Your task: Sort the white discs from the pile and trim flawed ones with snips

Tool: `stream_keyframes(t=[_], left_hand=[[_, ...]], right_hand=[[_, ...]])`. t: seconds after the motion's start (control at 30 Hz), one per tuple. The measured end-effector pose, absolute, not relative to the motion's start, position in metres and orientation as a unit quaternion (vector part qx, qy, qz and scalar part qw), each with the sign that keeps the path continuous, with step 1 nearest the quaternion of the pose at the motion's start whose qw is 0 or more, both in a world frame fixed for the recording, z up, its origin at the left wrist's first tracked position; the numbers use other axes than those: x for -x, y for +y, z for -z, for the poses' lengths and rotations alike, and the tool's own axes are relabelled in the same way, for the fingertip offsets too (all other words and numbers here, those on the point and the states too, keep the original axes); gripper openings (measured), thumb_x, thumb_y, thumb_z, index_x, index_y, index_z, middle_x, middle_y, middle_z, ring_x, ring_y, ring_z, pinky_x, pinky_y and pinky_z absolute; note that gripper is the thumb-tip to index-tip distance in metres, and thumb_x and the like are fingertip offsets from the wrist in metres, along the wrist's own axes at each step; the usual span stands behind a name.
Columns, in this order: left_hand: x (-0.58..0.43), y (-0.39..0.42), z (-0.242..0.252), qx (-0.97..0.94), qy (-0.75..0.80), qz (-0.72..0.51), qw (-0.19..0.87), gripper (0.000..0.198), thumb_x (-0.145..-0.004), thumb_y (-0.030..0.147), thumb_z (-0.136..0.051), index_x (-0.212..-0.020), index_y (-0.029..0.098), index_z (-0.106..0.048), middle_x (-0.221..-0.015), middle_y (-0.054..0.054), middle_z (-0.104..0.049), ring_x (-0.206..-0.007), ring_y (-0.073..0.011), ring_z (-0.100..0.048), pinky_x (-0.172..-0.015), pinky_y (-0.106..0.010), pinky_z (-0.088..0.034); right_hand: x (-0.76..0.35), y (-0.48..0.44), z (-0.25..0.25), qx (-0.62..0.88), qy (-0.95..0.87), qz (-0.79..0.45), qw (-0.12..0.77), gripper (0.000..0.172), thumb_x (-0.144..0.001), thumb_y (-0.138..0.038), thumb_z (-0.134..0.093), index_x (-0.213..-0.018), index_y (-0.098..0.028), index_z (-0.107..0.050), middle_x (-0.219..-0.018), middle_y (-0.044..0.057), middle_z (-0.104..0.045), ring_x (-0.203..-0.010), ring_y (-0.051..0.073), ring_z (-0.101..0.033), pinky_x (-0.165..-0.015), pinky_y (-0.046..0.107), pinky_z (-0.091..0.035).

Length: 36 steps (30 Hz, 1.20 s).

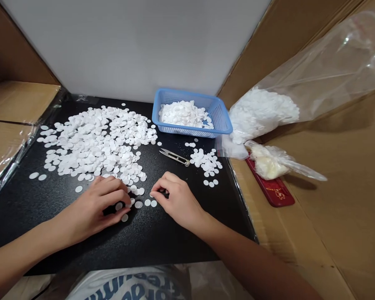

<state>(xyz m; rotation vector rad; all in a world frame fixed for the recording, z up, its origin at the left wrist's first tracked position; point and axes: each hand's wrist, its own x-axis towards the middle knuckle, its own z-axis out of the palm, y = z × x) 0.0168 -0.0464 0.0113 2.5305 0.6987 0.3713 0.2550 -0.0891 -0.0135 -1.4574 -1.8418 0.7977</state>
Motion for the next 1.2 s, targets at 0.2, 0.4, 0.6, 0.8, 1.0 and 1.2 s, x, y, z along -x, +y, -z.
stream_keyframes(t=[0.2,0.4,0.6,0.8,1.0,1.2], left_hand=[[-0.022,-0.057,-0.005,-0.952,0.198,-0.104,0.211,0.009,-0.091,0.024,-0.069,-0.090,0.020,-0.061,-0.095,-0.003,-0.059,-0.090,-0.0214,-0.051,-0.076,-0.035,-0.031],[-0.028,-0.052,-0.001,-0.943,0.263,-0.130,0.159,0.011,-0.092,0.024,-0.070,-0.100,0.020,-0.064,-0.091,-0.002,-0.061,-0.085,-0.0206,-0.051,-0.074,-0.034,-0.031],[-0.030,-0.051,-0.001,-0.952,0.244,-0.134,0.128,0.011,-0.099,0.021,-0.057,-0.095,0.018,-0.067,-0.087,-0.003,-0.060,-0.084,-0.0201,-0.050,-0.072,-0.034,-0.029],[-0.023,-0.048,-0.002,-0.941,0.260,-0.163,0.144,0.017,-0.101,0.022,-0.056,-0.090,0.020,-0.069,-0.087,-0.001,-0.062,-0.085,-0.0188,-0.052,-0.076,-0.034,-0.029],[-0.021,-0.047,-0.009,-0.942,0.259,-0.161,0.142,0.016,-0.100,0.024,-0.057,-0.088,0.020,-0.068,-0.087,-0.001,-0.063,-0.084,-0.0179,-0.052,-0.076,-0.034,-0.029],[-0.017,-0.055,-0.010,-0.938,0.262,-0.166,0.154,0.016,-0.098,0.021,-0.057,-0.086,0.020,-0.067,-0.088,-0.001,-0.063,-0.084,-0.0183,-0.053,-0.076,-0.035,-0.029]], right_hand=[[-0.258,-0.090,0.019,0.500,-0.743,-0.264,0.358,0.012,-0.094,-0.013,-0.062,-0.093,-0.021,-0.071,-0.086,0.002,-0.062,-0.075,0.014,-0.061,-0.067,0.026,-0.051],[-0.255,-0.098,0.020,0.456,-0.810,-0.201,0.307,0.011,-0.092,-0.018,-0.067,-0.101,-0.019,-0.074,-0.083,0.003,-0.061,-0.077,0.017,-0.059,-0.069,0.031,-0.050],[-0.252,-0.104,0.017,0.467,-0.802,-0.222,0.299,0.009,-0.091,-0.011,-0.067,-0.087,-0.019,-0.063,-0.085,0.003,-0.062,-0.081,0.018,-0.056,-0.072,0.031,-0.049],[-0.249,-0.109,0.014,0.479,-0.795,-0.232,0.291,0.021,-0.093,-0.006,-0.059,-0.080,-0.021,-0.055,-0.079,0.001,-0.060,-0.077,0.017,-0.053,-0.069,0.030,-0.047],[-0.248,-0.111,0.017,0.459,-0.811,-0.182,0.313,0.022,-0.097,-0.006,-0.049,-0.083,-0.020,-0.057,-0.080,0.003,-0.059,-0.076,0.017,-0.054,-0.066,0.028,-0.047],[-0.249,-0.116,0.020,0.413,-0.860,-0.092,0.285,0.026,-0.102,-0.012,-0.045,-0.088,-0.018,-0.066,-0.083,0.005,-0.065,-0.077,0.017,-0.056,-0.070,0.031,-0.045]])
